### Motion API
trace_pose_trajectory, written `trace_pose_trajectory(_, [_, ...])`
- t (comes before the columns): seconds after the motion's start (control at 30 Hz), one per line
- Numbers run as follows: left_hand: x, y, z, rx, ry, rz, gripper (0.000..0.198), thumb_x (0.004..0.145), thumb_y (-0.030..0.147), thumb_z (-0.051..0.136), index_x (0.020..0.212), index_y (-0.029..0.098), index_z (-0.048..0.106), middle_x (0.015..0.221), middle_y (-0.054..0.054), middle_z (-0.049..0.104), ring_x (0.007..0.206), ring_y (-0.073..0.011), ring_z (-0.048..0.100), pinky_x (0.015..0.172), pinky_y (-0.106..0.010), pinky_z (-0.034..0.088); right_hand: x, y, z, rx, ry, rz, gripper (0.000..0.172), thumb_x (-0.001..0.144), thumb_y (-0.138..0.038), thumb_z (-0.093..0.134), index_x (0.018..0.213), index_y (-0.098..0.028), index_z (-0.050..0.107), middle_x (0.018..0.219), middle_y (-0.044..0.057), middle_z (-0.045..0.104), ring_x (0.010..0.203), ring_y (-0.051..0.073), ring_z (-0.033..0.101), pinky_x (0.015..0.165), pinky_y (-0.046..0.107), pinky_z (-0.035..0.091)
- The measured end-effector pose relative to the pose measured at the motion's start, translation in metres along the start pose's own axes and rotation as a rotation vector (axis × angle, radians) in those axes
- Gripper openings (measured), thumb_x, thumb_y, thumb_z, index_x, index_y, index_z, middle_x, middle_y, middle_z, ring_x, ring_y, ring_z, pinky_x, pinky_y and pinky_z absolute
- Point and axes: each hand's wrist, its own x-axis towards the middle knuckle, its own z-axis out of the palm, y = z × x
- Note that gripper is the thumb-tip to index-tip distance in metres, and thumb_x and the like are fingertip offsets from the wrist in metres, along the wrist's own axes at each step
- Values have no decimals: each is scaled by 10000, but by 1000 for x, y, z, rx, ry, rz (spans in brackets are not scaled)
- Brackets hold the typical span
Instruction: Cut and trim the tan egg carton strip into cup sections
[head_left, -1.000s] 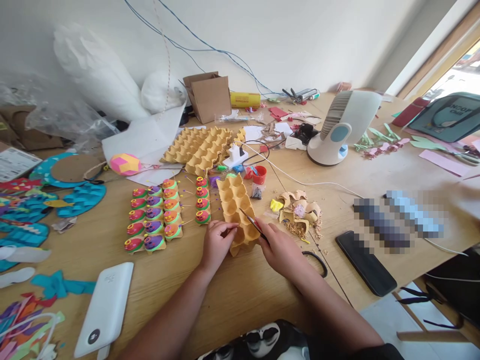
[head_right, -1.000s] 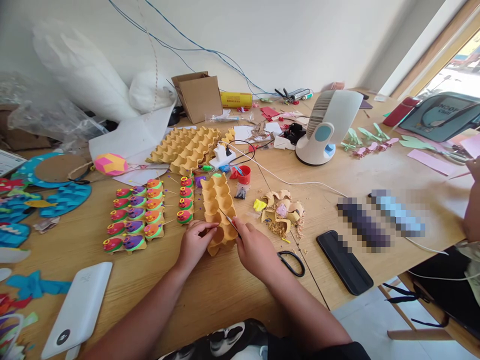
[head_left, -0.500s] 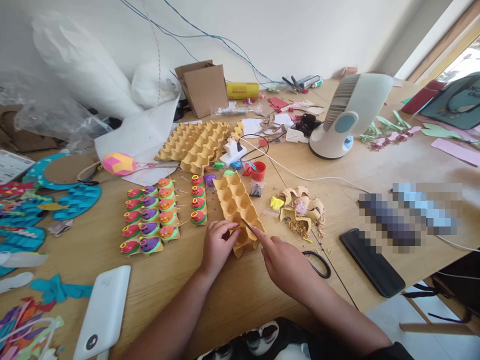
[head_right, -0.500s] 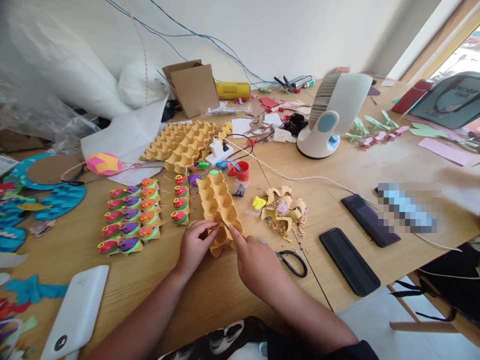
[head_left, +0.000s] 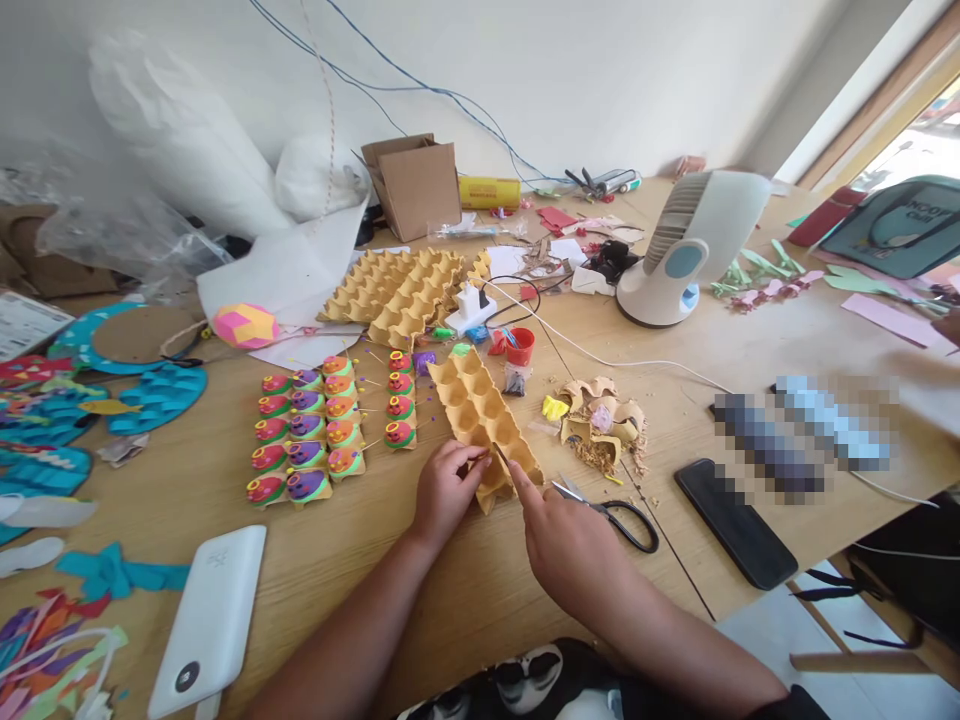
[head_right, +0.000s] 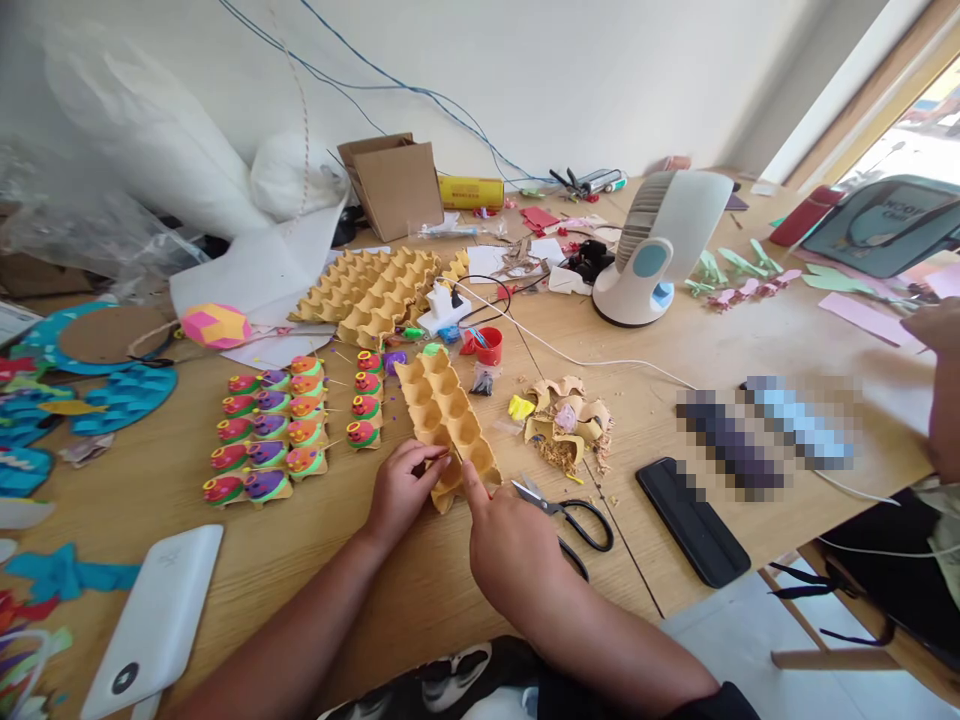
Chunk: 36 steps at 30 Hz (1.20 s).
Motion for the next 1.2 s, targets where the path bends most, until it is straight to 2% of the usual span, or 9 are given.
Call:
trace_pose_trajectory(0.23, [1, -1, 1, -38, -1, -22, 162, 915, 327, 664, 885, 199, 759, 833, -28, 664, 734, -157, 605, 691, -277, 489, 11, -15, 10, -27, 59, 32, 703, 960, -152, 410, 1621, -142, 172, 912, 132, 728, 713, 205, 711, 562, 269, 471])
trace_pose_trajectory(0.47, [1, -2, 2, -61, -14, -37, 149, 913, 312, 659, 902, 200, 757, 836, -20, 657, 723, -147, 598, 684, -271, 476, 5, -12, 6, -50, 60, 31, 696, 958, -163, 426, 1617, -164, 201, 920, 136, 743, 726, 211, 725, 558, 258, 468])
trace_pose_trajectory(0.7, [1, -1, 2, -21, -14, -33, 205, 920, 336, 638, 797, 197, 723, 797, -13, 638, 695, -149, 582, 647, -267, 439, 14, -19, 4, -11, 61, 62, 703, 948, -158, 421, 1616, -151, 199, 885, 136, 749, 743, 227, 739, 580, 274, 488])
trace_pose_trajectory(1.03, [2, -3, 2, -24, -35, -16, 225, 936, 348, 612, 808, 197, 719, 810, -18, 644, 704, -151, 589, 659, -266, 446, 17, -11, 7, 26, 59, 28, 693, 971, -177, 391, 1623, -167, 157, 948, 145, 755, 801, 231, 746, 635, 283, 516])
trace_pose_trajectory(1.2, [2, -2, 2, -6, -34, -4, 209, 935, 340, 611, 825, 195, 713, 814, -21, 641, 708, -154, 589, 665, -269, 449, 9, -12, 8, -11, 36, 39, 708, 961, -164, 417, 1622, -162, 164, 908, 142, 751, 752, 215, 737, 603, 260, 506])
